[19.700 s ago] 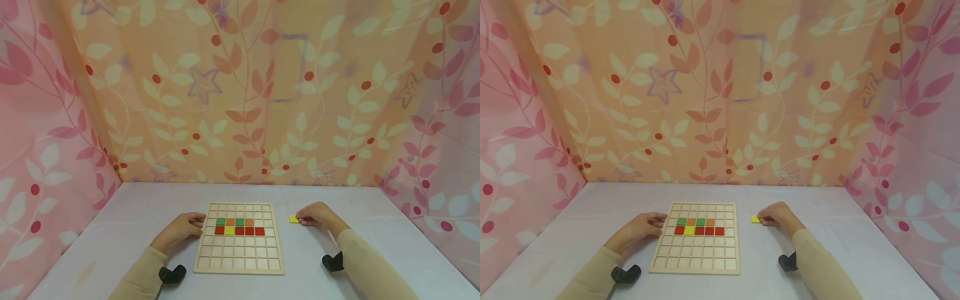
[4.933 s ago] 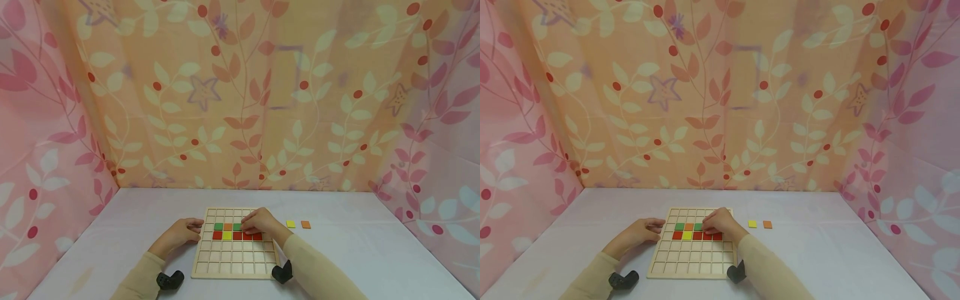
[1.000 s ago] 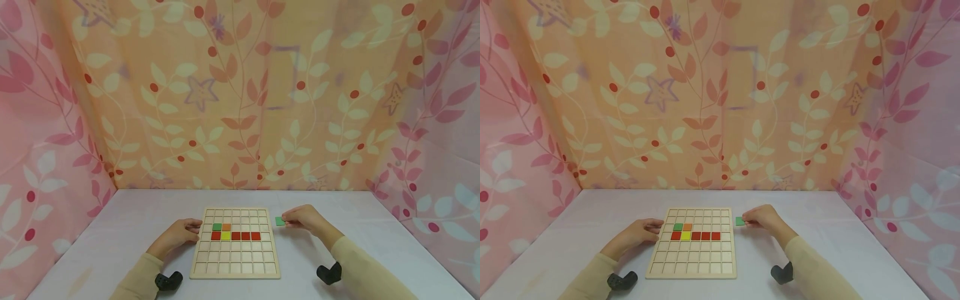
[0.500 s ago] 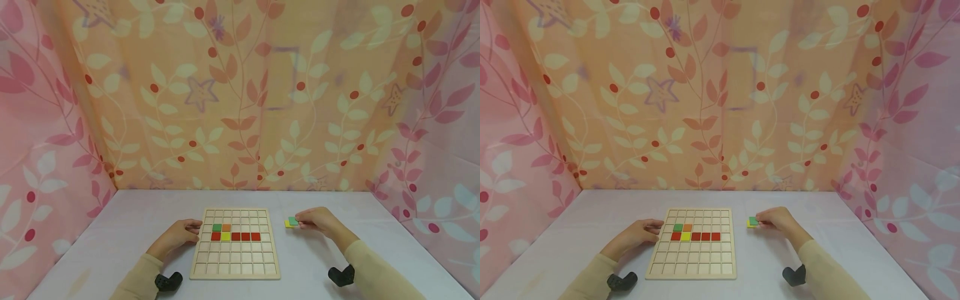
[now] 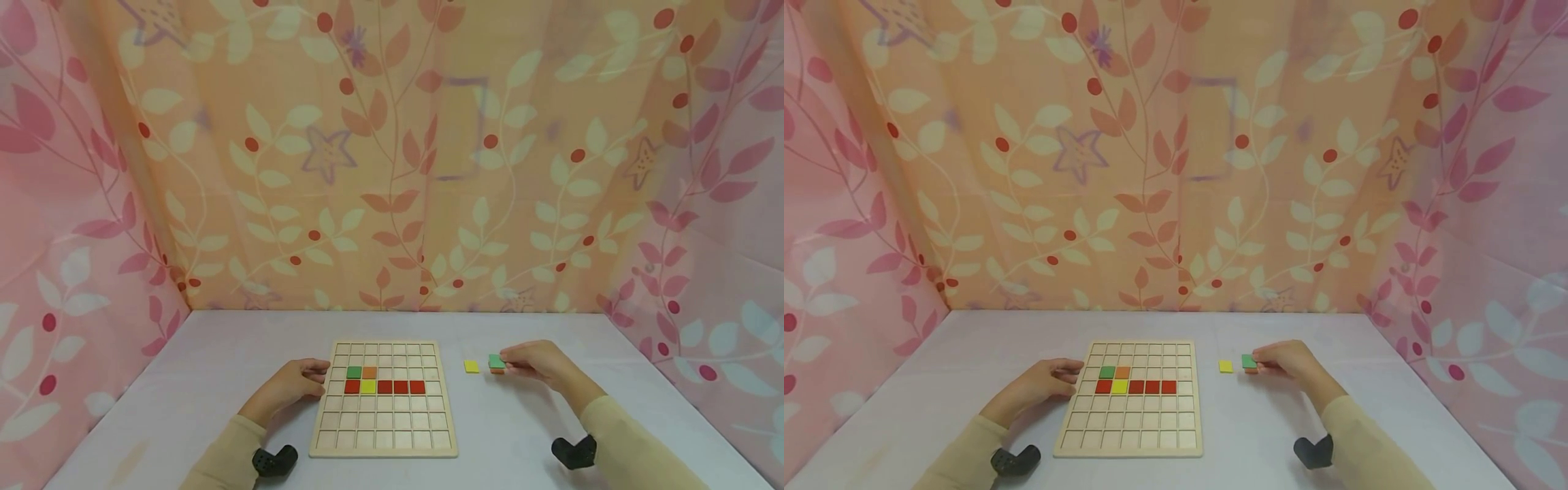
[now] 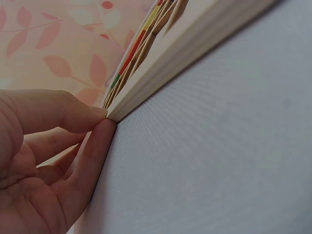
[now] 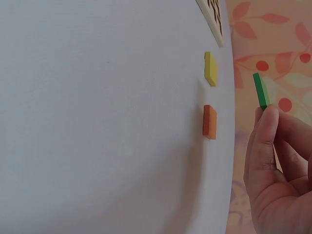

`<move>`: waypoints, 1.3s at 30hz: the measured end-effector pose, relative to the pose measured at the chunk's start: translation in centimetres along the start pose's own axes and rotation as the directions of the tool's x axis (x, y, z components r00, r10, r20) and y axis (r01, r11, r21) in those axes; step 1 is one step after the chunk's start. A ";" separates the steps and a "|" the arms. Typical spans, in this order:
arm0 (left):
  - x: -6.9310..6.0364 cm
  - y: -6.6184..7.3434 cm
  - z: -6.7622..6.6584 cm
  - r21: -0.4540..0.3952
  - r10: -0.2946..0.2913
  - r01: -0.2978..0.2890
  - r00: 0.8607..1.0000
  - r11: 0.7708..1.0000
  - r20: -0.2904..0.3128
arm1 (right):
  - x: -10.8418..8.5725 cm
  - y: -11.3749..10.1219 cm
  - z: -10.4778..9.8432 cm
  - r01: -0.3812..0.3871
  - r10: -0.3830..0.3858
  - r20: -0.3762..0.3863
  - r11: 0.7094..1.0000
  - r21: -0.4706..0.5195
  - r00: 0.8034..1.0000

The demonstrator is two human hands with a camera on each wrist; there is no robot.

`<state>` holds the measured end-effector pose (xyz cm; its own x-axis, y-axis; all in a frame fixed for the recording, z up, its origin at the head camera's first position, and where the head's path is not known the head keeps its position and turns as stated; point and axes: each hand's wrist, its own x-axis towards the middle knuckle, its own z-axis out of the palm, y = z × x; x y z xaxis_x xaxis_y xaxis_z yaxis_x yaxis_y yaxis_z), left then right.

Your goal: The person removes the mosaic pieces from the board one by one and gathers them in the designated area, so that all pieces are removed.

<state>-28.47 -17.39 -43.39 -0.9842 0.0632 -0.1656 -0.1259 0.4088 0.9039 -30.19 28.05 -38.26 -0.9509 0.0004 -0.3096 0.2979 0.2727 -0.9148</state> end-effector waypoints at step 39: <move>0.1 -0.1 -0.2 0.010 0.015 -0.016 0.999 1.000 0.029 | 2.3 2.8 -4.9 -0.110 0.113 -0.074 0.993 0.053 0.991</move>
<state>-28.60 -17.58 -43.49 -0.9819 0.0958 -0.1631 -0.1093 0.4167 0.9025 -31.99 33.49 -40.33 -0.9145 0.1030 -0.3912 0.4045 0.2197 -0.8878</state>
